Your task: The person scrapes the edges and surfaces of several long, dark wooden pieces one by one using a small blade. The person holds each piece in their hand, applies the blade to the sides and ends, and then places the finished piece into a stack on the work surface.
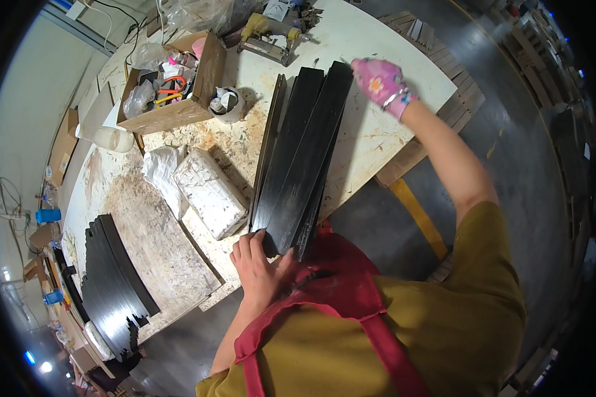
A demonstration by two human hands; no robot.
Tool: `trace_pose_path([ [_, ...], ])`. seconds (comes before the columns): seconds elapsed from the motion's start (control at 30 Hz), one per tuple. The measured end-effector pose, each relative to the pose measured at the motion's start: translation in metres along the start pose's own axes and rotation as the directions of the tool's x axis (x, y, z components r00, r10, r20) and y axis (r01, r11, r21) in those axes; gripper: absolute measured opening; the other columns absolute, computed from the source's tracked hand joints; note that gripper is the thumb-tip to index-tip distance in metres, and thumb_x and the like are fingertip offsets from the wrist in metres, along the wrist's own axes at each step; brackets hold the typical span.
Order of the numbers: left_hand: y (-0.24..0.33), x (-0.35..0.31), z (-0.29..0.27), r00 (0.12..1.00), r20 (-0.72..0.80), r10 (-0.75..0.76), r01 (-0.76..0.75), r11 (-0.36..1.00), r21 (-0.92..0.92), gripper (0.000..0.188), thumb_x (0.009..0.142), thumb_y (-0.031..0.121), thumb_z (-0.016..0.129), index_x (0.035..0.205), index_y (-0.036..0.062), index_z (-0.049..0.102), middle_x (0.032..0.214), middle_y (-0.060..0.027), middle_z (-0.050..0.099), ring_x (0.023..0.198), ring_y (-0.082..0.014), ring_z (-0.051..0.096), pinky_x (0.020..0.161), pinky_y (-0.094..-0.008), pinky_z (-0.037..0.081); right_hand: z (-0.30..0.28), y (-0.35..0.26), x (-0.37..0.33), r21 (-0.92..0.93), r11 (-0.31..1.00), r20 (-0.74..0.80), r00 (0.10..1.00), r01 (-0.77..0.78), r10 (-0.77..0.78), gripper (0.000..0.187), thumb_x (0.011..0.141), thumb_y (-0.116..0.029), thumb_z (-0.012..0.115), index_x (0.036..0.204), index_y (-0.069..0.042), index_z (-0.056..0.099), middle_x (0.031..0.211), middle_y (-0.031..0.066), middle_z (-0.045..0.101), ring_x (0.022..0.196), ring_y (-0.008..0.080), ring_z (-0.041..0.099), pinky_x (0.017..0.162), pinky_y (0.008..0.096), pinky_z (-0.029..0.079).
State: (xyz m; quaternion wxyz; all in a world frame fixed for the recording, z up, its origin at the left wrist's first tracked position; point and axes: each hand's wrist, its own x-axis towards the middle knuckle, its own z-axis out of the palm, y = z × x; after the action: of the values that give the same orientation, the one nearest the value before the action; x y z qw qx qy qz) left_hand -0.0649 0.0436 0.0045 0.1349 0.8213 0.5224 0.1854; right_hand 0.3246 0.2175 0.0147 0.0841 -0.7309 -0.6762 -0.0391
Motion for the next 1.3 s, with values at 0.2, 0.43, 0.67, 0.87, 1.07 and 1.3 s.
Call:
trace_pose_path([
  [0.2,-0.004,-0.004,0.001,1.0,-0.015,-0.027,0.028,0.999,0.025,0.061,0.066,0.032,0.08,0.113,0.0021,0.054,0.104,-0.0128,0.053,0.096,-0.0326,0.049,0.084,-0.0424,0.038,-0.006,-0.06,-0.044,0.243,0.949,0.145,0.96,0.201,-0.241,0.013,0.085,-0.021,0.053,0.083,-0.01,0.061,0.069,0.0133,0.064,0.067,0.0307,0.065,0.06,0.0442,0.051],
  [0.43,-0.003,-0.002,0.002,1.0,-0.002,-0.031,0.031,0.999,0.017,0.062,0.066,0.032,0.08,0.114,0.0025,0.054,0.106,-0.0131,0.053,0.097,-0.0328,0.049,0.085,-0.043,0.038,0.002,-0.057,-0.028,-0.062,0.938,0.074,0.939,0.34,-0.336,0.009,0.076,-0.013,0.056,0.076,-0.005,0.058,0.065,0.0151,0.062,0.061,0.0311,0.065,0.05,0.0442,0.051],
  [0.67,-0.009,-0.013,0.015,0.987,-0.158,-0.042,0.034,0.998,-0.056,0.086,0.063,0.03,0.084,0.133,0.0009,0.043,0.101,-0.0113,0.055,0.094,-0.0294,0.05,0.087,-0.0398,0.036,-0.005,-0.103,-0.053,0.282,0.883,-0.025,0.923,0.376,-0.385,0.018,0.088,-0.019,0.046,0.076,-0.01,0.056,0.07,0.0107,0.061,0.061,0.0299,0.063,0.054,0.0428,0.05],
  [0.87,-0.021,-0.019,0.036,0.944,-0.325,-0.057,-0.016,0.976,-0.216,0.104,0.059,0.027,0.088,0.141,-0.0017,0.032,0.1,-0.0099,0.057,0.095,-0.0265,0.049,0.09,-0.0392,0.036,-0.023,-0.175,-0.12,0.189,0.819,0.056,0.826,0.542,-0.56,0.011,0.078,-0.016,0.054,0.077,-0.006,0.059,0.072,0.0145,0.063,0.063,0.031,0.065,0.056,0.0437,0.052],
  [1.07,-0.032,-0.024,0.051,0.91,-0.41,-0.067,-0.057,0.957,-0.284,0.115,0.052,0.031,0.091,0.143,-0.0001,0.028,0.1,-0.0094,0.055,0.095,-0.0255,0.048,0.087,-0.0377,0.04,-0.027,-0.192,-0.132,0.242,0.844,0.107,0.852,0.478,-0.513,0.01,0.082,-0.017,0.055,0.08,-0.008,0.057,0.074,0.0129,0.064,0.063,0.0314,0.065,0.053,0.0436,0.051],
  [1.3,-0.038,-0.024,0.054,0.893,-0.449,-0.024,-0.112,0.955,-0.274,0.102,0.061,0.042,0.082,0.139,-0.0025,0.034,0.1,-0.0116,0.058,0.1,-0.0324,0.05,0.092,-0.046,0.034,-0.038,-0.226,-0.178,0.305,0.777,0.116,0.788,0.551,-0.604,0.006,0.076,-0.015,0.059,0.079,-0.01,0.056,0.073,0.0095,0.061,0.062,0.0298,0.063,0.054,0.0403,0.05],
])
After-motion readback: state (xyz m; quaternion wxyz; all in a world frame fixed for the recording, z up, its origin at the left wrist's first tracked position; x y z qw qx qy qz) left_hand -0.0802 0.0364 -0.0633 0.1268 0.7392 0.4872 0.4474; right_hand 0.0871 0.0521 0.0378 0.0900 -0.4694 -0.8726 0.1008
